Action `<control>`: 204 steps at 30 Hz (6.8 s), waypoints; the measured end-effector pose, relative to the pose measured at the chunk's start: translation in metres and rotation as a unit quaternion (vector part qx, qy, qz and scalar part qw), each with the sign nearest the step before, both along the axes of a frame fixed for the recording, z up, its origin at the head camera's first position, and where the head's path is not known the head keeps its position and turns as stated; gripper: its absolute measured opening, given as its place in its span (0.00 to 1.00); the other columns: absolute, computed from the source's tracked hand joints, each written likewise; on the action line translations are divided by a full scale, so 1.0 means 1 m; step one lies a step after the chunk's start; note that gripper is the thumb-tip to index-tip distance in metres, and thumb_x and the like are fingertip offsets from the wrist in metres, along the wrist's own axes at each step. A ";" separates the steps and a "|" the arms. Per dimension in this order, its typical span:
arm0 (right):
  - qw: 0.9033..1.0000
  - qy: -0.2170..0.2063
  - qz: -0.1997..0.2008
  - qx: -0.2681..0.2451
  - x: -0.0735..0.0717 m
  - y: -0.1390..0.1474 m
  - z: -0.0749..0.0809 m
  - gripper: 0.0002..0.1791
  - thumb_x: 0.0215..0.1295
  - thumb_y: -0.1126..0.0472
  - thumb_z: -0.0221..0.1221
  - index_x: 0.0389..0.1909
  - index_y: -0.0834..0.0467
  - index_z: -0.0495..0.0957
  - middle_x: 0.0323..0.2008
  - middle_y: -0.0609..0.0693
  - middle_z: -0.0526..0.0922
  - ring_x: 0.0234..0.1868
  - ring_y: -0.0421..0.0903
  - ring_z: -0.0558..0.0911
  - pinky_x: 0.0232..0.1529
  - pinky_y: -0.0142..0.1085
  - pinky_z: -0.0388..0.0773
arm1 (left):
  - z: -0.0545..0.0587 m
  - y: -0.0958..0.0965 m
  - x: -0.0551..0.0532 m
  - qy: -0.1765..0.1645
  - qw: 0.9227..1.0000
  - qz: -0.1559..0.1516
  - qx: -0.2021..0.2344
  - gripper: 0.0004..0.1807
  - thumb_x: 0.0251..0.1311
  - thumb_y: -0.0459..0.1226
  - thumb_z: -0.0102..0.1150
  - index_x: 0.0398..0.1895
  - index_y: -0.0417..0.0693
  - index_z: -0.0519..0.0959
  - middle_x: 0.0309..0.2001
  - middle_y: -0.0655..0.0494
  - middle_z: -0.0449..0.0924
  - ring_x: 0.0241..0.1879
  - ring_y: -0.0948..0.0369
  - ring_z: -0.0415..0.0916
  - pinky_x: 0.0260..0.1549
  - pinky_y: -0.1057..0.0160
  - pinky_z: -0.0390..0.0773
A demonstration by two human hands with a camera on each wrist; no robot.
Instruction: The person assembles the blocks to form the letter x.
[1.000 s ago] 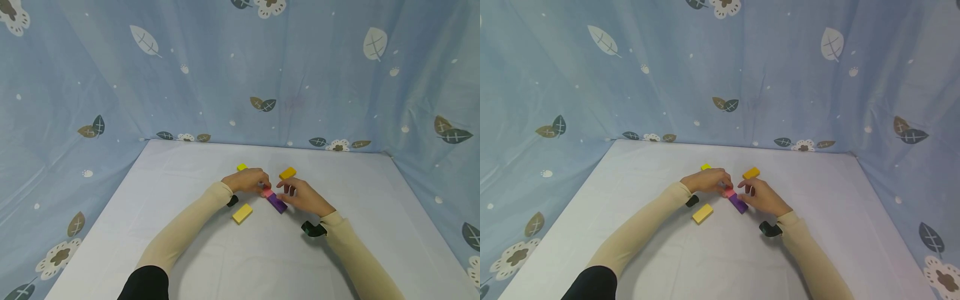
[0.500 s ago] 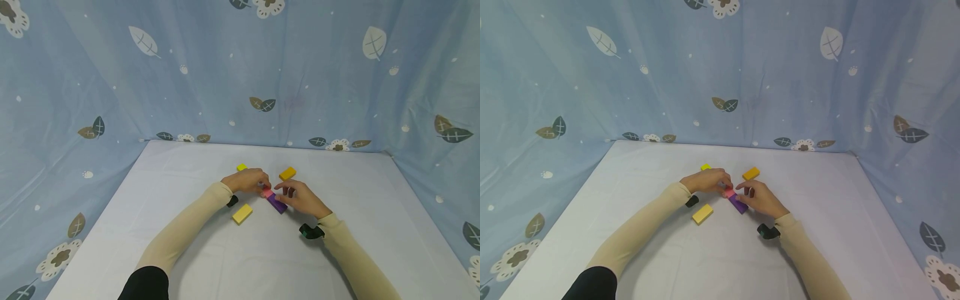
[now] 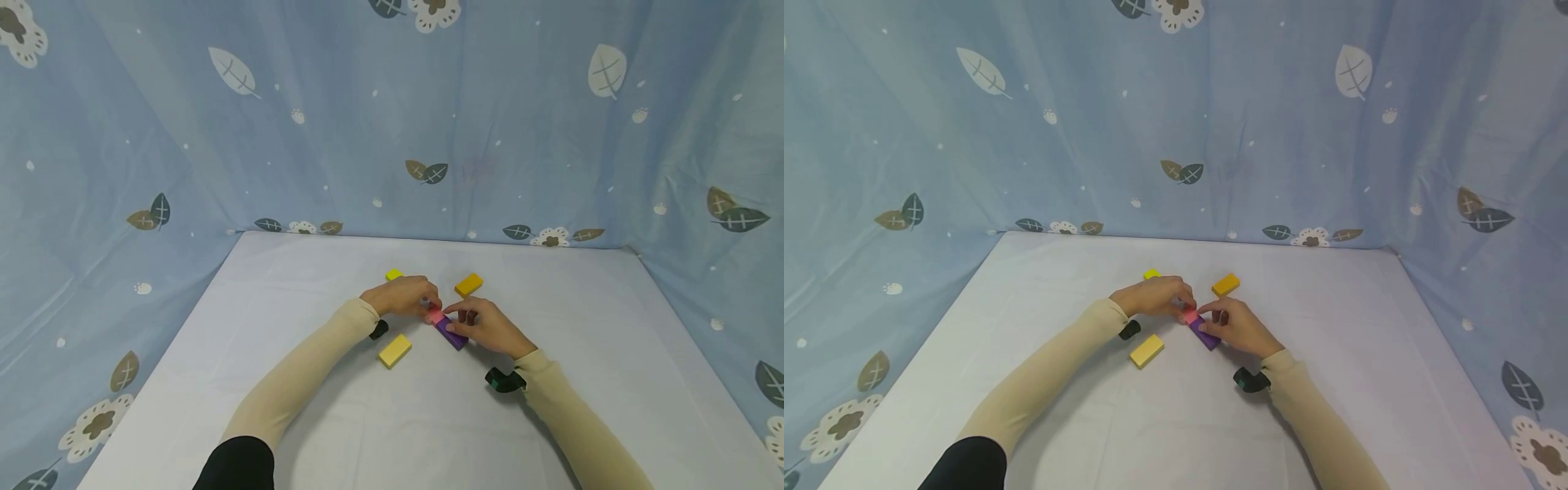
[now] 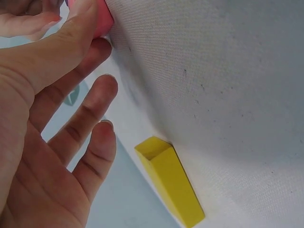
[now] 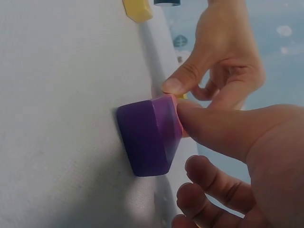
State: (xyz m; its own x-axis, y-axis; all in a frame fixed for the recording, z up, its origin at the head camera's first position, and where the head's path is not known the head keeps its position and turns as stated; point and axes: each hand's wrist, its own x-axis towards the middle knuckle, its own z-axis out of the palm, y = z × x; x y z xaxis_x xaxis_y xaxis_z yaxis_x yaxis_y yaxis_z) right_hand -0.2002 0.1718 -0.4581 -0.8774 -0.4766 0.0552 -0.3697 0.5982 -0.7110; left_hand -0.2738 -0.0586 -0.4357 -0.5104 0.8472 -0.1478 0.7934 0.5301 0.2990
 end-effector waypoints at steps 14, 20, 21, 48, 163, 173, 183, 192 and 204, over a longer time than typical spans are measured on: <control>1.000 -0.007 0.006 0.012 0.001 -0.001 -0.004 0.16 0.66 0.63 0.69 0.55 0.58 0.86 0.32 0.49 0.81 0.32 0.43 0.74 0.33 0.31 0.73 | -0.002 -0.001 -0.001 0.004 1.000 -0.006 0.001 0.14 0.65 0.44 0.69 0.53 0.56 0.87 0.50 0.62 0.87 0.54 0.60 0.77 0.59 0.61 0.77; 1.000 -0.011 0.008 0.010 0.000 0.000 -0.005 0.17 0.67 0.63 0.68 0.56 0.59 0.86 0.31 0.49 0.81 0.32 0.43 0.73 0.33 0.31 0.71 | -0.002 -0.001 -0.002 0.003 1.000 -0.009 0.007 0.13 0.66 0.43 0.69 0.51 0.56 0.88 0.49 0.61 0.86 0.54 0.60 0.77 0.59 0.61 0.77; 1.000 -0.011 0.008 0.010 0.000 0.000 -0.005 0.17 0.67 0.63 0.68 0.56 0.58 0.86 0.31 0.49 0.81 0.32 0.44 0.73 0.33 0.31 0.71 | -0.002 -0.001 -0.002 0.002 1.000 -0.009 0.008 0.13 0.66 0.43 0.69 0.51 0.56 0.88 0.49 0.61 0.86 0.54 0.60 0.77 0.59 0.61 0.77; 0.999 -0.033 -0.007 0.013 0.003 -0.002 -0.003 0.18 0.67 0.63 0.68 0.57 0.57 0.86 0.31 0.49 0.76 0.32 0.45 0.71 0.29 0.30 0.67 | 0.002 -0.002 -0.002 -0.044 0.999 0.004 0.029 0.17 0.64 0.42 0.71 0.55 0.51 0.87 0.50 0.58 0.88 0.51 0.59 0.80 0.58 0.60 0.78; 0.998 -0.049 -0.013 0.025 0.004 -0.001 -0.001 0.19 0.68 0.62 0.67 0.60 0.55 0.84 0.33 0.49 0.79 0.34 0.45 0.72 0.30 0.30 0.71 | -0.005 -0.079 0.103 -0.067 0.946 0.244 0.201 0.20 0.63 0.45 0.71 0.49 0.37 0.86 0.32 0.58 0.83 0.31 0.67 0.74 0.32 0.70 0.76; 0.998 -0.052 -0.013 0.023 0.005 -0.001 -0.001 0.20 0.68 0.62 0.67 0.60 0.56 0.84 0.34 0.49 0.78 0.34 0.45 0.72 0.30 0.29 0.71 | -0.011 -0.074 0.111 -0.075 0.948 0.247 0.187 0.20 0.61 0.43 0.73 0.48 0.36 0.87 0.29 0.59 0.82 0.29 0.66 0.74 0.31 0.70 0.76; 0.998 -0.045 -0.015 0.038 0.004 0.000 0.000 0.19 0.69 0.61 0.67 0.60 0.53 0.84 0.36 0.50 0.78 0.36 0.45 0.72 0.33 0.30 0.71 | -0.016 -0.069 0.114 -0.049 0.955 0.241 0.169 0.20 0.60 0.46 0.74 0.46 0.38 0.87 0.26 0.60 0.80 0.25 0.68 0.71 0.29 0.70 0.75; 0.998 -0.052 -0.018 0.024 0.003 0.000 -0.003 0.19 0.69 0.61 0.67 0.60 0.55 0.84 0.35 0.51 0.79 0.36 0.45 0.72 0.32 0.31 0.70 | -0.016 -0.065 0.115 -0.046 0.961 0.219 0.161 0.14 0.61 0.44 0.73 0.36 0.41 0.86 0.22 0.61 0.72 0.22 0.69 0.63 0.22 0.72 0.64; 0.998 -0.052 -0.018 0.021 0.003 0.000 -0.002 0.20 0.68 0.62 0.67 0.60 0.56 0.84 0.33 0.50 0.78 0.34 0.45 0.72 0.30 0.30 0.70 | -0.015 -0.057 0.115 -0.021 0.964 0.229 0.134 0.12 0.59 0.43 0.70 0.28 0.44 0.81 0.22 0.61 0.67 0.23 0.67 0.62 0.22 0.71 0.59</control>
State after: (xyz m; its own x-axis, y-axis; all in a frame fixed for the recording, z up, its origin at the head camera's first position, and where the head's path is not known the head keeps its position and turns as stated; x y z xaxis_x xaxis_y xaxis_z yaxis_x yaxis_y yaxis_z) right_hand -0.1971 0.1717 -0.4605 -0.8939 -0.4445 -0.0575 -0.2723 0.6405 -0.7181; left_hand -0.1593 -0.1155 -0.4503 -0.8381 0.5452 0.0169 0.4790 0.7209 0.5009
